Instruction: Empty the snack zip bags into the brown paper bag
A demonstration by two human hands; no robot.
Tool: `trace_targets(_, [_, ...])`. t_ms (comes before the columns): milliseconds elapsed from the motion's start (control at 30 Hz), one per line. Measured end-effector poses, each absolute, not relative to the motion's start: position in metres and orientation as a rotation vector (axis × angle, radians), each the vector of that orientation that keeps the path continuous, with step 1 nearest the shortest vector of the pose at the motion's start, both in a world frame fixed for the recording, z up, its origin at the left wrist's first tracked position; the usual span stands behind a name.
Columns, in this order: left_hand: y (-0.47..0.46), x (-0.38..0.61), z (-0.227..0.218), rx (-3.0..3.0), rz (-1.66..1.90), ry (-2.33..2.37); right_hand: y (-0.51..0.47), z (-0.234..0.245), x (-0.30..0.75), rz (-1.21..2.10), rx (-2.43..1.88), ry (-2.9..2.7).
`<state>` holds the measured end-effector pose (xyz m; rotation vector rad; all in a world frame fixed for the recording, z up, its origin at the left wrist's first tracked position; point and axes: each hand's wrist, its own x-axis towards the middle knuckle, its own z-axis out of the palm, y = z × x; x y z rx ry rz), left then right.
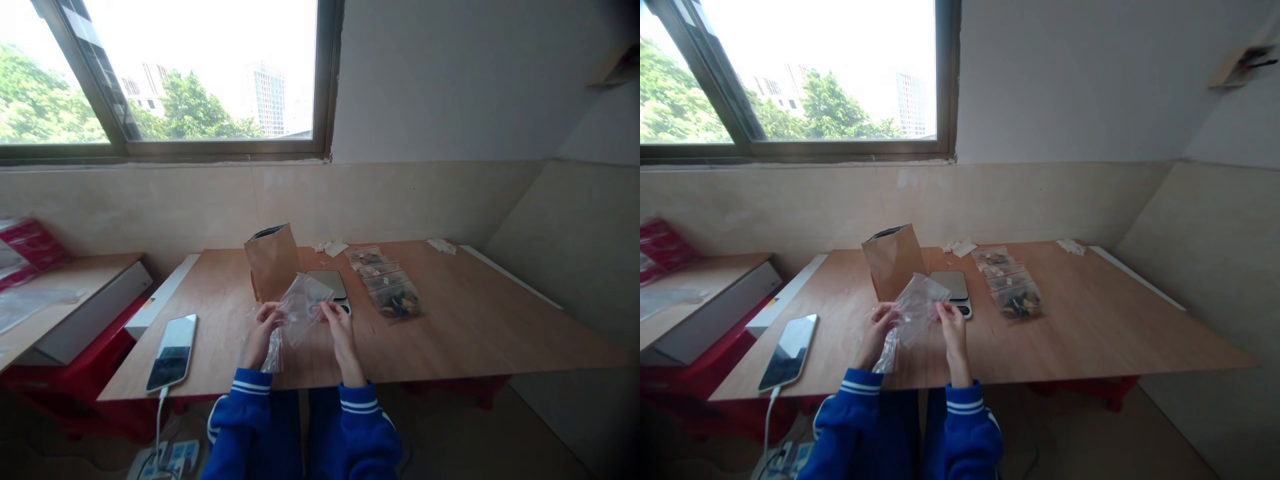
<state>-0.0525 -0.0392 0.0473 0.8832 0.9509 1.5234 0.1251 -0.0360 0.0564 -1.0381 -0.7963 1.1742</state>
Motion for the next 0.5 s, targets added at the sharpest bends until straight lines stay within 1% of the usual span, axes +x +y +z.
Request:
trace_targets(67, [-0.047,-0.052,0.05,0.847,1.611,1.026,-0.039,0.056,0.137,1.123,-1.026,-0.831])
trace_targets(133, [-0.056,-0.052,0.051,0.842,1.618,1.047,-0.042,0.057,0.145,1.102,-1.024,-0.88])
trace_targets(333, [-0.075,-0.058,0.051,1.017,1.45,1.034,-0.04,0.055,0.141,1.057,-1.04,-0.88])
trace_targets(433, [-0.075,-0.056,0.052,1.119,1.342,1.17,-0.04,0.055,0.133,1.076,-1.053,-0.93])
trace_targets(500, [-0.073,-0.051,0.052,1.169,1.332,1.259,-0.045,0.056,0.126,1.148,-1.034,-1.002])
